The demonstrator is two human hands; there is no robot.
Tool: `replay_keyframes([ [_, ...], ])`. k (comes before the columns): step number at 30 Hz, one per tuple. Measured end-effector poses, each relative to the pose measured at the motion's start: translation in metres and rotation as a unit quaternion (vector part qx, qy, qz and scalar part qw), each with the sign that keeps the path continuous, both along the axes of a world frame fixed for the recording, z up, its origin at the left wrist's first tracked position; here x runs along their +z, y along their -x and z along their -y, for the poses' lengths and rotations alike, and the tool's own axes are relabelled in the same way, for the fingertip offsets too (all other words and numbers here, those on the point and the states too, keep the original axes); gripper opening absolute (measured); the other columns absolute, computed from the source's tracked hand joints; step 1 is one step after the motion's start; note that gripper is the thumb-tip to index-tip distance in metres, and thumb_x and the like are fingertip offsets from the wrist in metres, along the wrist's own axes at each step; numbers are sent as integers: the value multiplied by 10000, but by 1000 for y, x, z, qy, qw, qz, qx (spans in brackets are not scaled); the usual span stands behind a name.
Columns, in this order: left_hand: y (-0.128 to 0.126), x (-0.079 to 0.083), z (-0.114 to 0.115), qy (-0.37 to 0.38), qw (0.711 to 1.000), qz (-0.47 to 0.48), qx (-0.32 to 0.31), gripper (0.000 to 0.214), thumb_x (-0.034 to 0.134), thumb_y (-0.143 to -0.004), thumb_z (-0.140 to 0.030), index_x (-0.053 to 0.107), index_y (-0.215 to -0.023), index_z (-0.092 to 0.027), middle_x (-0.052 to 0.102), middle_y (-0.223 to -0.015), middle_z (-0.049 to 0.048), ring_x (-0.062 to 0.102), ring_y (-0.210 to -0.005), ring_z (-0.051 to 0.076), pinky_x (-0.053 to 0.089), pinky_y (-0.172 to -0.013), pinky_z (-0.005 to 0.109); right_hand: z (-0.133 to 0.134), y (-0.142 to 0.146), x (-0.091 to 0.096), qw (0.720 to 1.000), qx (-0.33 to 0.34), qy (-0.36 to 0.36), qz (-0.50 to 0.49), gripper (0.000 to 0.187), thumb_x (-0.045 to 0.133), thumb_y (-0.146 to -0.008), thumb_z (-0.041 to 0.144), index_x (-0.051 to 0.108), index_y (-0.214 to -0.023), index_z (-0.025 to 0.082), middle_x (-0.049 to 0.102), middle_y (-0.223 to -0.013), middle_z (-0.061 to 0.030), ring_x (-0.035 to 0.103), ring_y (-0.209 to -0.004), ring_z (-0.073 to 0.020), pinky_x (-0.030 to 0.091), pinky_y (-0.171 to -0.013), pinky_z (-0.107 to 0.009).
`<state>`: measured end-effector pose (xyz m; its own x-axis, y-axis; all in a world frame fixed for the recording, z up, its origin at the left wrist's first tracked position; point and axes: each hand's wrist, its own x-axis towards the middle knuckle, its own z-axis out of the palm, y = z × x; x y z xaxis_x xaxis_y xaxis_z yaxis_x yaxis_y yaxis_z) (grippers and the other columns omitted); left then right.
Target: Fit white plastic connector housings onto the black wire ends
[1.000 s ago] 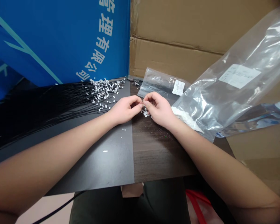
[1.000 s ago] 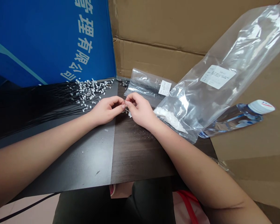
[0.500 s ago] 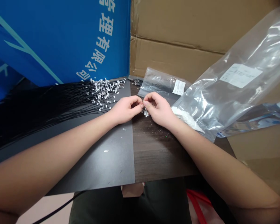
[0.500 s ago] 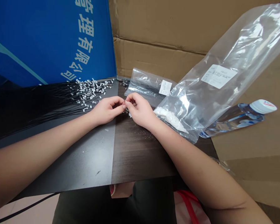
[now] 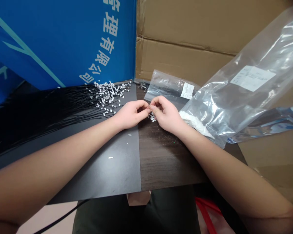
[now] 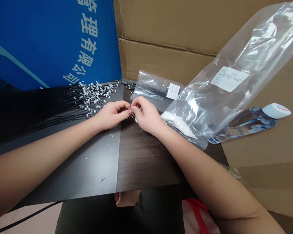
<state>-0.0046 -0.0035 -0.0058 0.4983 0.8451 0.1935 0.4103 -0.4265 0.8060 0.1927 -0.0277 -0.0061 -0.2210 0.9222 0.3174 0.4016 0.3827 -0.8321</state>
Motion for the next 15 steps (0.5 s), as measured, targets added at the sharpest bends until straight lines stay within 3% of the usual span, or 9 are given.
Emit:
replay_keyframes([
  [15,0,-1,-3,46,996,80,6,246,678,-902,-420,668,-853,-179,668,-778,12,575,-728,160,453,-701,307,0,2,0,999,-24,-11,-32,67,629,-947,299,600,-937,239,648,-859,-6,553,-744,-181,425,-701,-358],
])
